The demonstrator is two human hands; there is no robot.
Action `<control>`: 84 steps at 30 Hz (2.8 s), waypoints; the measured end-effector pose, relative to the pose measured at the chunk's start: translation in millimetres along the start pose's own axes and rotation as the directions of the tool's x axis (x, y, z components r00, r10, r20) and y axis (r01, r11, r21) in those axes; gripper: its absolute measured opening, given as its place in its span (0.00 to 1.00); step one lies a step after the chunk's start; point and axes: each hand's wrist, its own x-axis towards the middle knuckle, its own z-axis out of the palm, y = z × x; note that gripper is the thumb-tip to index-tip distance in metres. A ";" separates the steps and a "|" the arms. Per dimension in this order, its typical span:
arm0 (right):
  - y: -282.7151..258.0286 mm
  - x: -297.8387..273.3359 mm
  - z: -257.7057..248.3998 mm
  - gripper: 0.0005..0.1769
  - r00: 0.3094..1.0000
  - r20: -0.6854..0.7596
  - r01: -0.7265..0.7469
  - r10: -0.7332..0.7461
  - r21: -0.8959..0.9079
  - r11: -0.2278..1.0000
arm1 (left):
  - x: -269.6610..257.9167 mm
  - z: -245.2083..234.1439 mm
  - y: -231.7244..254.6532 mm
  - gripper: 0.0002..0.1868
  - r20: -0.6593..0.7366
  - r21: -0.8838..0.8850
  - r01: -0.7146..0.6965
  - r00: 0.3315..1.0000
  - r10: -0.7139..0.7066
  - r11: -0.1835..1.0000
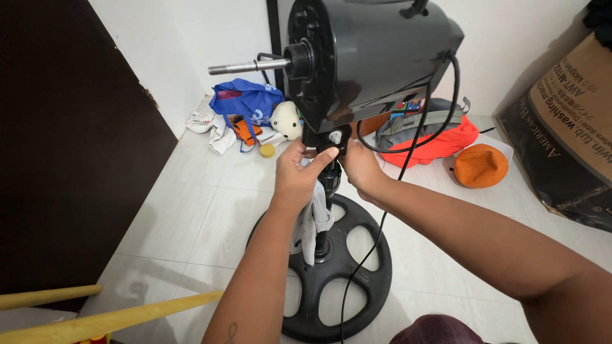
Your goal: The person removes the front grille of a standing electric fan, then detaches the fan blades and the rear grille. They wipe the exposed motor housing and stand with a cloth. The fan remains disassembled at the end of the clip.
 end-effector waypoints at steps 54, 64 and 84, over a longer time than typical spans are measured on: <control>217.1 -1.3 79.7 0.09 0.854 -0.234 0.492 -0.464 0.075 0.868 | -76.2 -19.1 -199.9 0.43 -0.136 -0.379 0.125 0.973 -0.189 0.917; 297.6 20.2 84.4 0.13 0.977 -0.118 0.213 -0.178 0.516 0.830 | -117.1 -50.9 -290.9 0.37 -0.150 0.242 0.085 0.987 -0.049 0.967; 177.2 -30.1 79.6 0.27 0.984 0.004 -0.110 0.180 0.808 0.579 | -116.9 -22.2 -210.9 0.43 -0.254 -0.845 0.299 0.505 -0.825 0.443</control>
